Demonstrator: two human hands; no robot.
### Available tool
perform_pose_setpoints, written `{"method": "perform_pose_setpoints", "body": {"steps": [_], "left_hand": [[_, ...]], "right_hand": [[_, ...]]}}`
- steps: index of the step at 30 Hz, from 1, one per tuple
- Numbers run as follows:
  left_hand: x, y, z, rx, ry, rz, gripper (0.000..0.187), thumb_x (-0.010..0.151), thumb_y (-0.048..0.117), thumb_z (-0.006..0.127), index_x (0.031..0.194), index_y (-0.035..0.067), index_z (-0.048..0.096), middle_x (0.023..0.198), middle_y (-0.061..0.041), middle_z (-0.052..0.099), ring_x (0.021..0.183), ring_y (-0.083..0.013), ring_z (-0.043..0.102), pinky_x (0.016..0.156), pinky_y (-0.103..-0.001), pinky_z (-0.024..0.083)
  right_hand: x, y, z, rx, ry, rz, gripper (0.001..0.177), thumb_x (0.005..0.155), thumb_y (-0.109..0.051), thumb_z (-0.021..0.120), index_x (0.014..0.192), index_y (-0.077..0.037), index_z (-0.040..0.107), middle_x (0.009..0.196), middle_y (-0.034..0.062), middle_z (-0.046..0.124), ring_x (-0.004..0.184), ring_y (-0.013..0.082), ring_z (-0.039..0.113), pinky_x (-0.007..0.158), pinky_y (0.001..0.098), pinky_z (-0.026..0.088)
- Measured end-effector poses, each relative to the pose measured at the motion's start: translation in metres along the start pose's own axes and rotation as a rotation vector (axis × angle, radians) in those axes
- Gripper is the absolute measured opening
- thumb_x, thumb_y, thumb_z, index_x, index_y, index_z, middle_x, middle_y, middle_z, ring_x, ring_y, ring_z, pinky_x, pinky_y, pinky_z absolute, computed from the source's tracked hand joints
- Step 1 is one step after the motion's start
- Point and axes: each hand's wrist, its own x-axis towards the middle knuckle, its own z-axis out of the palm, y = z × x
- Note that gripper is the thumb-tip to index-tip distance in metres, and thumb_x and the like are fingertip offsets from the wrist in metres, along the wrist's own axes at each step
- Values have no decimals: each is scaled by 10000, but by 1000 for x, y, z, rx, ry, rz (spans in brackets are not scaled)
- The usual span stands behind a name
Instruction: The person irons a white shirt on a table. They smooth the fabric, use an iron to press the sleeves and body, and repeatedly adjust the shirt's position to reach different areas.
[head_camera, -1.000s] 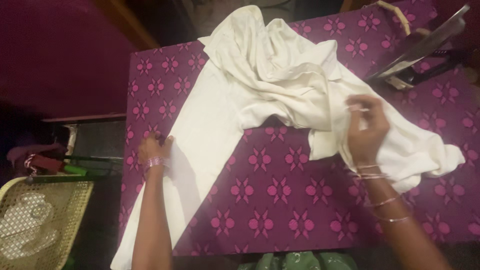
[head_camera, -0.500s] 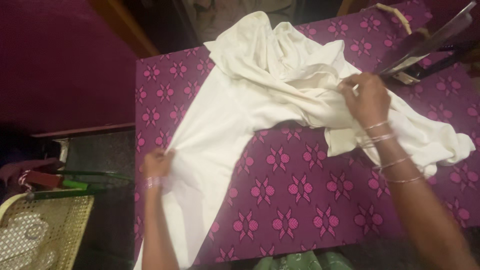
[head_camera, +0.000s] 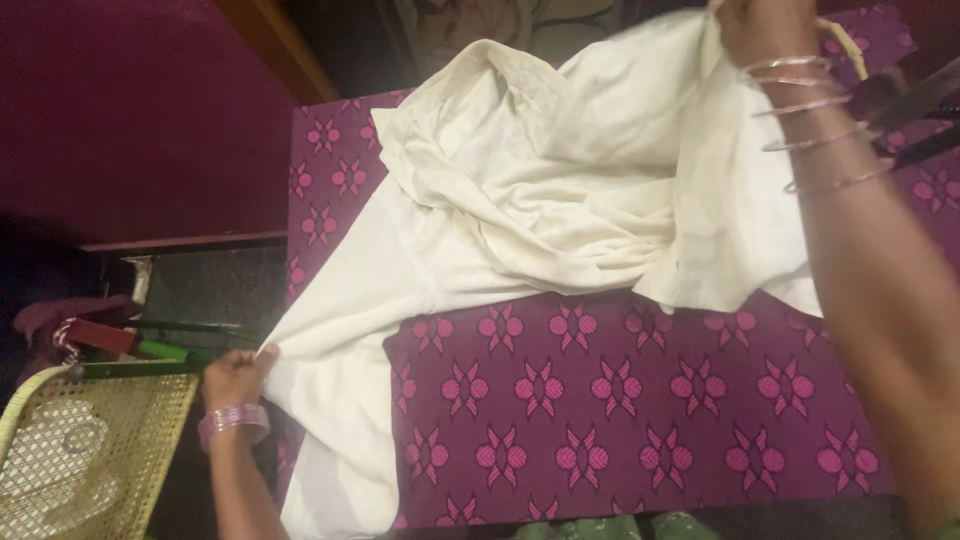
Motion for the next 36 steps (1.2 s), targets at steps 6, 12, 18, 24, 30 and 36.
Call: {"method": "perform_pose_setpoints", "body": {"steps": [6,12,18,24,30,36], "left_hand": [[-19,22,10,277,39,-9,495,812,375,882,1101,-2,743,956,-192,757,793,-262,700,737,-392,527],[-32,72,55,583,337,689,488,762,296,865,1170,79,708,1189,-161,707,1150,-367,645,1028,-487,488],[-115,148,182,234,-135,1277,300,876,109,656,1174,82,672,1241,-156,663,1207,-360,601,1069,-479,446],[-167,194,230,221,-277,1542,345,844,60,682,1185,109,670,1229,-129,658,1160,-309,603,962,-436,467],[-160,214,247,261,-345,1425,124,852,135,733,956,147,667,980,-65,624,963,-288,589,829,-444,463],[-156,233,243,423,-510,1254,257,832,264,758,1029,126,666,858,-107,664,849,-339,659,721,-491,510]], "right_hand": [[-115,-53,30,94,-231,37,214,1009,-224,735,1101,-34,701,932,154,706,808,310,691,747,427,539],[-239,-126,-3,-113,-632,-57,312,865,-334,770,1047,-113,647,1043,85,651,954,287,642,812,427,506],[-261,-105,-17,-346,-333,-195,600,679,-326,815,1171,-54,605,1186,140,601,1153,318,538,937,445,430],[-277,-38,-30,-279,-484,12,388,916,-233,715,1275,-125,612,1084,101,685,1015,306,647,883,426,501],[-233,9,-60,156,-525,250,398,876,-289,718,1208,-76,665,996,122,726,792,270,653,712,384,523],[-215,10,-73,324,-476,356,321,914,-245,722,1170,-53,693,982,96,734,878,216,661,775,350,534]]}}
